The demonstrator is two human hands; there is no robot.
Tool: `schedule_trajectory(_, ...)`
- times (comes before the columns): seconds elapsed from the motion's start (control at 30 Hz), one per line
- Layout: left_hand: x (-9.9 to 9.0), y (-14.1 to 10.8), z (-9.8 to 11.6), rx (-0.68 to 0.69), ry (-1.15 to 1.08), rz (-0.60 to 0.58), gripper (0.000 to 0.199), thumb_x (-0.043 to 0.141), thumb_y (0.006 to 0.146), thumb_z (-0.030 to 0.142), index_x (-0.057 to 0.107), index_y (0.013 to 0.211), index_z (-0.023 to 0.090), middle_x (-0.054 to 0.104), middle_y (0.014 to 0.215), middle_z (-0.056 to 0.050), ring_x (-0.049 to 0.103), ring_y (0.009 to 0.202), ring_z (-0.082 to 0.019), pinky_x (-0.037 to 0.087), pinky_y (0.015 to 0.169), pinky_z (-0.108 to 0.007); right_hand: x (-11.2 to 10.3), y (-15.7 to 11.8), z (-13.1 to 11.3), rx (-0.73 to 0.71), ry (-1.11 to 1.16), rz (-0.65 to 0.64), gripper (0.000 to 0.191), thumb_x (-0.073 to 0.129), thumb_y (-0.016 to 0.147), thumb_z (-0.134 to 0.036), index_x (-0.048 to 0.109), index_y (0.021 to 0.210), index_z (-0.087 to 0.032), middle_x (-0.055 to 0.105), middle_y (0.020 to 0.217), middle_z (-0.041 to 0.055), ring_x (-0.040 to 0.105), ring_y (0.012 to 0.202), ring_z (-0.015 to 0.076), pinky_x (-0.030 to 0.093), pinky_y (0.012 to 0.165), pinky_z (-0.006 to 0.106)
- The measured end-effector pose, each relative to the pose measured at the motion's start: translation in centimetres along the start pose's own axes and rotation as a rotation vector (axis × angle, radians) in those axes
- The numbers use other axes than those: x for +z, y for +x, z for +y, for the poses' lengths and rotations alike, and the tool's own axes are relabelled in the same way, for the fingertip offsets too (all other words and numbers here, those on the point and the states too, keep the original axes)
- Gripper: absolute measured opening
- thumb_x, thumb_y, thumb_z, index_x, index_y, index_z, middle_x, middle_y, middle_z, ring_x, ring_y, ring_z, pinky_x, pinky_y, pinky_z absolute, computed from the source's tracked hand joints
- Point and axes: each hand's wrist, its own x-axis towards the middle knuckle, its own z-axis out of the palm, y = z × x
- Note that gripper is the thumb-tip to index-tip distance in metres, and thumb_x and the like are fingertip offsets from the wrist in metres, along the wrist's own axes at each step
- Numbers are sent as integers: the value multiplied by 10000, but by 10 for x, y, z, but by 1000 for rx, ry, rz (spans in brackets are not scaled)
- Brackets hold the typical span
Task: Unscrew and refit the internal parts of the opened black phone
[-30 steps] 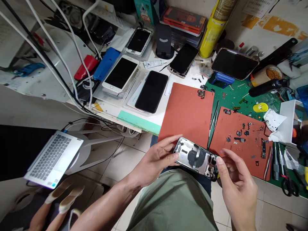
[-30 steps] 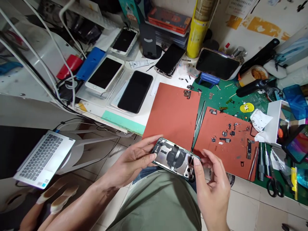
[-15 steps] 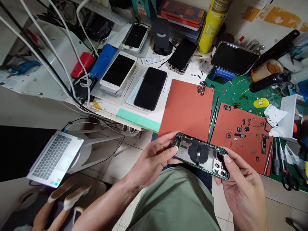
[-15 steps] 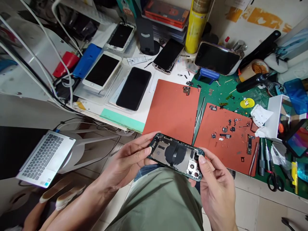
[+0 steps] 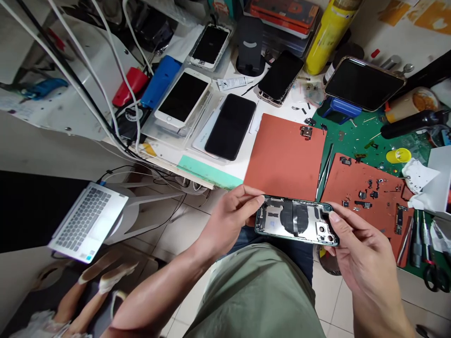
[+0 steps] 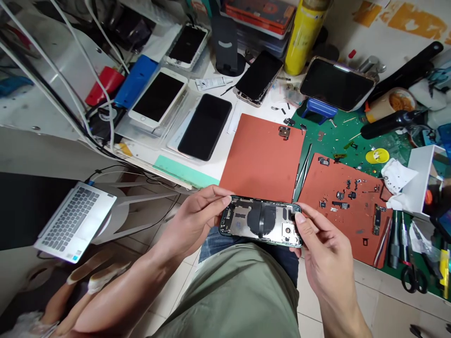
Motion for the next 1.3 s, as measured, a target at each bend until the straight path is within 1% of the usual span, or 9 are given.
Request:
schedule_trajectory(0.1, 1, 6, 2, 23, 68, 25, 293, 904, 870, 402, 712, 858, 180, 708, 709, 22, 597, 616, -90, 469, 541, -186, 2, 0, 1, -45, -33, -2, 434, 962, 819, -478, 870, 1182, -258, 744, 823, 32, 607, 591, 136, 534, 447, 249)
schedule_trajectory(0.23, 3, 10, 2, 30, 83, 46, 295, 910, 841, 360, 670, 811, 190, 687, 648, 38, 574, 572, -91, 471, 548, -212, 4, 0, 0, -55, -56, 5, 453, 962, 816, -486, 868, 1195, -255, 717, 793, 22, 573, 567, 127, 500, 430, 247)
schedule_trajectory(0.47, 2, 10, 0, 52, 117, 42, 256, 893, 841, 338, 680, 817, 197, 729, 677, 25, 592, 585, -105, 496, 585, -242, 7, -1, -2, -57, -48, 19, 440, 977, 787, -494, 877, 1145, -258, 717, 774, 22, 583, 570, 134, 499, 429, 249)
schedule_trajectory(0.6, 1, 10, 1, 58, 153, 36, 228, 880, 844, 352, 716, 816, 196, 725, 696, 15, 611, 624, -118, 495, 596, -247, 5, -1, 0, -52, -56, 31, 450, 975, 794, -500, 872, 1163, -264, 724, 788, 20, 597, 585, 135, 509, 431, 240)
schedule_trajectory(0.73, 2, 11, 6, 31, 155, 34, 237, 868, 828, 373, 711, 813, 196, 683, 676, 25, 572, 607, -109, 447, 565, -232, 4, -1, 1, -57, -63, 23, 442, 960, 818, -494, 866, 1181, -259, 705, 770, 15, 581, 577, 130, 505, 431, 240)
schedule_trajectory(0.9, 2, 11, 9, -7, 160, 22, 241, 865, 794, 369, 707, 832, 190, 640, 635, 37, 530, 592, -98, 395, 541, -214, 7, -2, -5, -15, -43, 44, 469, 990, 764, -513, 875, 1130, -241, 707, 765, 21, 564, 538, 120, 496, 402, 237)
schedule_trajectory(1.03, 1, 11, 9, -28, 162, 13, 264, 875, 792, 377, 700, 852, 189, 690, 673, 16, 563, 613, -106, 408, 560, -221, 10, -2, -7, -1, -37, 63, 489, 1011, 728, -509, 879, 1105, -228, 693, 739, 17, 553, 519, 116, 487, 389, 237)
schedule_trajectory(1.13, 1, 11, 9, -25, 169, 13, 260, 880, 790, 367, 702, 849, 187, 712, 689, 4, 577, 621, -113, 412, 568, -229, 9, -2, -7, -16, -53, 62, 489, 999, 746, -515, 875, 1119, -222, 671, 718, 7, 545, 518, 118, 474, 385, 238)
schedule_trajectory(1.3, 1, 12, 8, -23, 167, 27, 262, 895, 770, 354, 710, 842, 184, 726, 708, 0, 583, 623, -111, 419, 574, -231, 7, -2, -4, -28, -49, 44, 479, 984, 777, -510, 867, 1149, -231, 674, 730, 3, 550, 540, 119, 485, 399, 236)
